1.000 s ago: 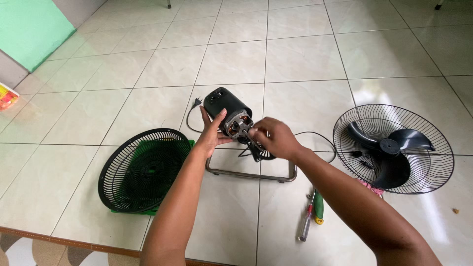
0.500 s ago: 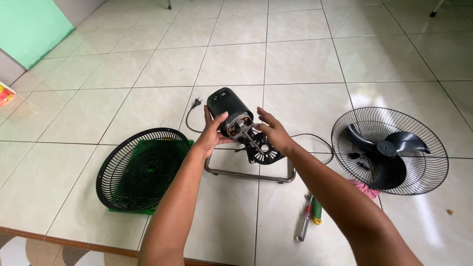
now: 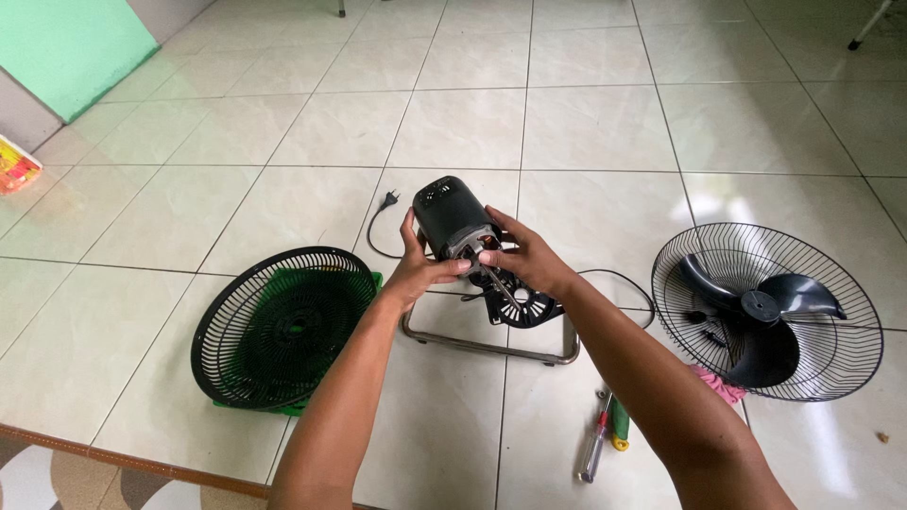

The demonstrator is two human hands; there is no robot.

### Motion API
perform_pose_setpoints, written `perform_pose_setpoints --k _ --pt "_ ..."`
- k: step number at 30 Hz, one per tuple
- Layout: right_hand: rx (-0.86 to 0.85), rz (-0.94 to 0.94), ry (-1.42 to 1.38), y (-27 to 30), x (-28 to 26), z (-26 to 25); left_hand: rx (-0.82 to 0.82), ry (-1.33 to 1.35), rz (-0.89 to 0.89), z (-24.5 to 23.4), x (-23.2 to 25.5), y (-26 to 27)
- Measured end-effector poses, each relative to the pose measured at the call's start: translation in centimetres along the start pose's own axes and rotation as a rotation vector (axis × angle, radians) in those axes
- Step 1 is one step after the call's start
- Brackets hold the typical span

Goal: The person assembles a disassembled electric fan motor by hand, aligning and fitting the motor housing halves together. The person repeatedly adjusts the motor casing and internal components to ensure proper alignment.

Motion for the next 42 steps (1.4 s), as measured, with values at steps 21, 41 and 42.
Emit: perform_pose_setpoints --k 21,41,42 --pt "-0.049 -0.067 -0.004 0.0 -0.3 0.0 0.088 -0.442 0.485 -1.0 0.1 -2.0" --pt "0.074 -0.159 0.000 0.2 -0.1 0.9 0.189 -0.381 0.586 0.2 0.8 -0.6" --pt "0.077 -0.165 0.004 0.2 -0.3 1.0 0.196 -0.384 0.578 0.3 0.9 -0.5"
Point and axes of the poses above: each hand's wrist, its own y-axis away from the middle knuckle, its own z-axis out of the palm, x = y × z, the point moved 1 cm from there along -y, towards the middle knuckle, and after that the axes turned 4 degrees about x, right-handed, at the moved point
